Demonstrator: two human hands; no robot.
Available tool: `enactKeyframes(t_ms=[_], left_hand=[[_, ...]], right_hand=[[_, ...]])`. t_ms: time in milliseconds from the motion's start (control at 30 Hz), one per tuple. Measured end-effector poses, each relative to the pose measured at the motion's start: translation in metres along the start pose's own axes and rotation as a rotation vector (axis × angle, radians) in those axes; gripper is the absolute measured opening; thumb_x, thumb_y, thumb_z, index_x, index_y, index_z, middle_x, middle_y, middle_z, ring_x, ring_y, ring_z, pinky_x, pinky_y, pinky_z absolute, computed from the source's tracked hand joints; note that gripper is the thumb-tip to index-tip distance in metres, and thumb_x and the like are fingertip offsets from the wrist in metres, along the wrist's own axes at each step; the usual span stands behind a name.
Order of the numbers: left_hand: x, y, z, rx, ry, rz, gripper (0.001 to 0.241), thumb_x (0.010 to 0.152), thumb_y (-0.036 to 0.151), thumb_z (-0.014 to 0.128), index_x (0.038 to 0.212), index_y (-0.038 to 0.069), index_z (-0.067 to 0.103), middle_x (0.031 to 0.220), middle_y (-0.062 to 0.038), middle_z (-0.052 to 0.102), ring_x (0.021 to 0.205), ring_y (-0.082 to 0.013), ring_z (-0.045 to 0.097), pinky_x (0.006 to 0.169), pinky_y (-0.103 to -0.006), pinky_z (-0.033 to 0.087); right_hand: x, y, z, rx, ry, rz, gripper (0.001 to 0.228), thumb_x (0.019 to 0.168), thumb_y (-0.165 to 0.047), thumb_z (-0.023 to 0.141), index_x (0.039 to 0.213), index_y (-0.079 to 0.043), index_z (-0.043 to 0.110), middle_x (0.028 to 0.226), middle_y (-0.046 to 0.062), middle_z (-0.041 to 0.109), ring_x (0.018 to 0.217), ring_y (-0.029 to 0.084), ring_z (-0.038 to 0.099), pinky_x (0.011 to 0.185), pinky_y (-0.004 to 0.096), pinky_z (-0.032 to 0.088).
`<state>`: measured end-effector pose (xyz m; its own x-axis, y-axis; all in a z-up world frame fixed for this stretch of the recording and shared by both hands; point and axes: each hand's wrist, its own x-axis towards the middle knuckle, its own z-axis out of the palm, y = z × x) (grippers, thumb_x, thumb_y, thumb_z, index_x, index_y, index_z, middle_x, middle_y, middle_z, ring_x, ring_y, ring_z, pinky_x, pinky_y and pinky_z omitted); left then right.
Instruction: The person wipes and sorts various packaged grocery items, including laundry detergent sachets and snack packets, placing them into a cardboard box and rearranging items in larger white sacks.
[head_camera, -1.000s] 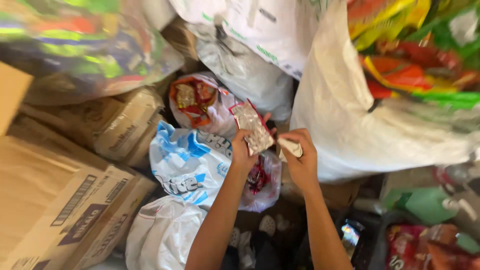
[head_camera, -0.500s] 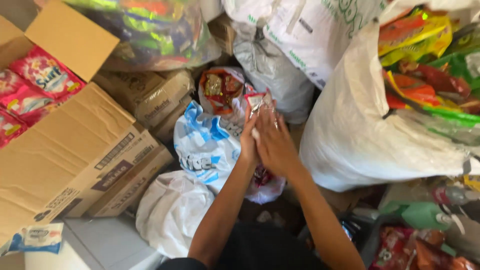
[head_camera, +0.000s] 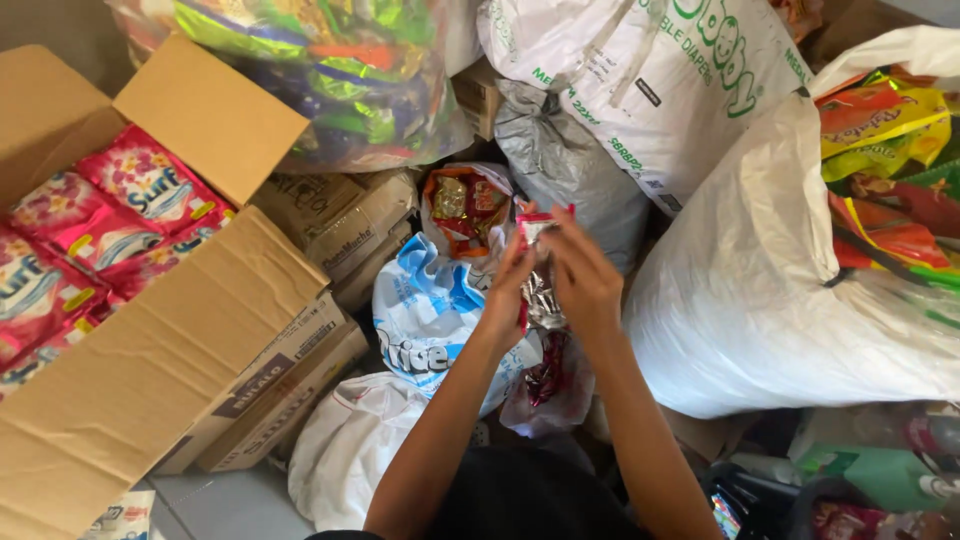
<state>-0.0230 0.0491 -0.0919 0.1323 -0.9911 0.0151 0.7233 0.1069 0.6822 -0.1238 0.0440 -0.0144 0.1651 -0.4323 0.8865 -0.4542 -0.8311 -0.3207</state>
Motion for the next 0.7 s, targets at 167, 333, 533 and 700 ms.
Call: enactKeyframes(t_ms=[167, 333, 533, 700], left_hand=[[-0.023, 0.078, 0.074, 0.000, -0.058, 0.023, 0.067, 0.104, 0.029, 0.052, 0.161, 0.013, 0.021, 0.165, -0.024, 0.014, 0.151, -0.0395, 0.020, 0.122, -0.0502, 0.025], [-0.014, 0.070, 0.075, 0.084, 0.009, -0.052, 0.077, 0.101, 0.046, 0.054, 0.163, 0.020, 0.016, 0.166, -0.020, 0.013, 0.151, -0.0350, 0.022, 0.122, -0.0490, 0.023], [0.008, 0.067, 0.077, 0.191, 0.021, -0.007, 0.084, 0.102, 0.043, 0.055, 0.162, 0.006, 0.008, 0.165, -0.026, 0.009, 0.152, -0.0393, 0.017, 0.122, -0.0527, 0.021], [0.022, 0.051, 0.080, 0.228, 0.037, -0.017, 0.084, 0.104, 0.047, 0.050, 0.161, 0.000, 0.009, 0.163, -0.030, 0.014, 0.152, -0.0402, 0.016, 0.123, -0.0545, 0.016]], right_hand=[[0.011, 0.015, 0.015, 0.171, -0.009, 0.252, 0.023, 0.078, -0.003, 0.088, 0.098, -0.012, 0.082, 0.106, 0.002, 0.073, 0.096, 0.019, 0.074, 0.086, 0.031, 0.061], [0.052, 0.027, 0.013, 0.089, -0.072, -0.024, 0.010, 0.087, -0.007, 0.083, 0.095, -0.012, 0.082, 0.098, 0.002, 0.073, 0.094, 0.026, 0.063, 0.086, 0.037, 0.053], [0.068, 0.047, 0.018, 0.213, -0.170, 0.083, 0.010, 0.089, -0.011, 0.082, 0.099, -0.012, 0.082, 0.088, 0.001, 0.071, 0.076, 0.020, 0.066, 0.071, 0.031, 0.054], [0.085, 0.047, 0.015, 0.098, -0.161, 0.015, 0.013, 0.090, 0.000, 0.076, 0.099, -0.009, 0.079, 0.086, 0.010, 0.069, 0.079, 0.032, 0.069, 0.071, 0.041, 0.056]])
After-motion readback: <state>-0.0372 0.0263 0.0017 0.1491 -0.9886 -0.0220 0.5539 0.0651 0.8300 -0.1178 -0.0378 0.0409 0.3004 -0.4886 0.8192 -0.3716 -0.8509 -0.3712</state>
